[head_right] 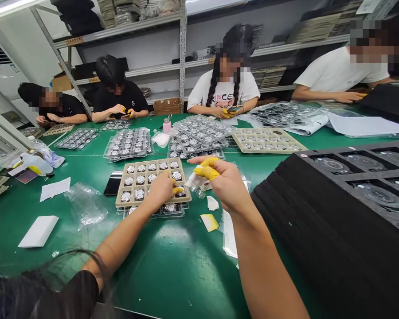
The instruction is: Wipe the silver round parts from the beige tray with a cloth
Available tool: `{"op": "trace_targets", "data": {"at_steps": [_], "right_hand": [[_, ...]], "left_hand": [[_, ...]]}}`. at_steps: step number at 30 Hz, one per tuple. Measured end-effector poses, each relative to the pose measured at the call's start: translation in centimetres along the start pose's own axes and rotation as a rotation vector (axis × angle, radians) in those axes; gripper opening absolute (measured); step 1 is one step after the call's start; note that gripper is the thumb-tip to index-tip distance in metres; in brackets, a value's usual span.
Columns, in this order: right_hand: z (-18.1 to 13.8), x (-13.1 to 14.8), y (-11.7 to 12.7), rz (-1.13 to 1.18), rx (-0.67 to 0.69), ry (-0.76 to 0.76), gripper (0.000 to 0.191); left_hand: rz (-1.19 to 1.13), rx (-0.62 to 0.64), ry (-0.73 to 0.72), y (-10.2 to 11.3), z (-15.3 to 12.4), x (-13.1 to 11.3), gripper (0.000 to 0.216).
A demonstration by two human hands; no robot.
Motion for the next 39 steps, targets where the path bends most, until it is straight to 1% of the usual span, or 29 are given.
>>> {"op": "trace_targets", "data": {"at_steps": [2,4,7,9,10,14,16,18,20,22,25,28,30,34,36,39], "right_hand": [[-0.1,-0.3,-0.2,0.046,0.018,-0.049,0.028],[0.0,-0.6,-0.2,0.059,0.006,-0.067,0.031],[0.3,-0.9,-0.1,0.06,-0.034,-0.058,0.038],[0.5,-1.1,0.0,0.059,-0.055,-0.036,0.044],[0.6,-1.2,0.1,0.058,-0.06,-0.027,0.045],[0.7,-1.8,-0.1,0.0,-0.038,-0.01,0.053],[0.6,-2.0,-0.3,-0.059,-0.038,-0.002,0.058],[0.5,-1.9,-0.4,-0.119,-0.077,0.013,0.062],[0.2,-1.4,-0.3,-0.151,-0.134,0.027,0.066],[-0.1,-0.8,-0.4,-0.128,-0.145,0.032,0.068],[-0.6,-0.3,-0.7,-0.055,-0.094,0.035,0.064],[-1.0,-0.3,-0.7,-0.047,-0.062,0.061,0.057],[-1.1,-0.4,-0.7,-0.076,-0.049,0.093,0.05],[-1.4,-0.2,-0.5,-0.2,-0.086,0.169,0.031],[-1.7,0.3,-0.6,-0.264,-0.108,0.225,0.023],[-2.7,1.2,-1.0,-0.323,-0.162,0.295,0.02]], "left_hand": [[-0.043,0.006,0.022,-0.7,0.3,-0.4,0.024],[-0.098,0.044,0.072,-0.8,0.6,-0.7,0.03],[-0.199,0.145,0.157,0.0,0.3,-0.9,0.024],[-0.278,0.161,0.186,1.0,-0.2,-0.9,0.017],[-0.358,0.131,0.213,1.7,-0.6,-0.9,0.019],[-0.809,-0.068,0.366,5.1,-2.2,-0.9,0.036],[-0.941,-0.098,0.411,6.5,-2.7,-1.4,0.043],[-1.036,-0.114,0.451,7.7,-2.9,-2.0,0.046],[-1.102,-0.131,0.489,8.5,-3.0,-2.5,0.047],[-1.132,-0.126,0.518,8.9,-3.0,-3.0,0.047],[-1.161,-0.071,0.563,9.0,-3.2,-3.5,0.046],[-1.196,-0.016,0.619,9.1,-3.6,-3.9,0.048],[-1.225,0.005,0.654,9.3,-3.8,-4.3,0.048],[-1.246,0.025,0.691,9.7,-4.0,-4.6,0.05],[-1.214,0.03,0.659,9.6,-4.0,-4.6,0.048],[-1.058,-0.013,0.509,9.7,-4.1,-4.3,0.037]]}}
Point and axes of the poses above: each hand's wrist, its own z-axis towards the middle knuckle, its own y-axis out of the back of the hand, x = y × z, the point moved 4 cm from there along z, towards the middle knuckle, and after that the axes turned 15 degrees about -x, right-handed, at the moved point
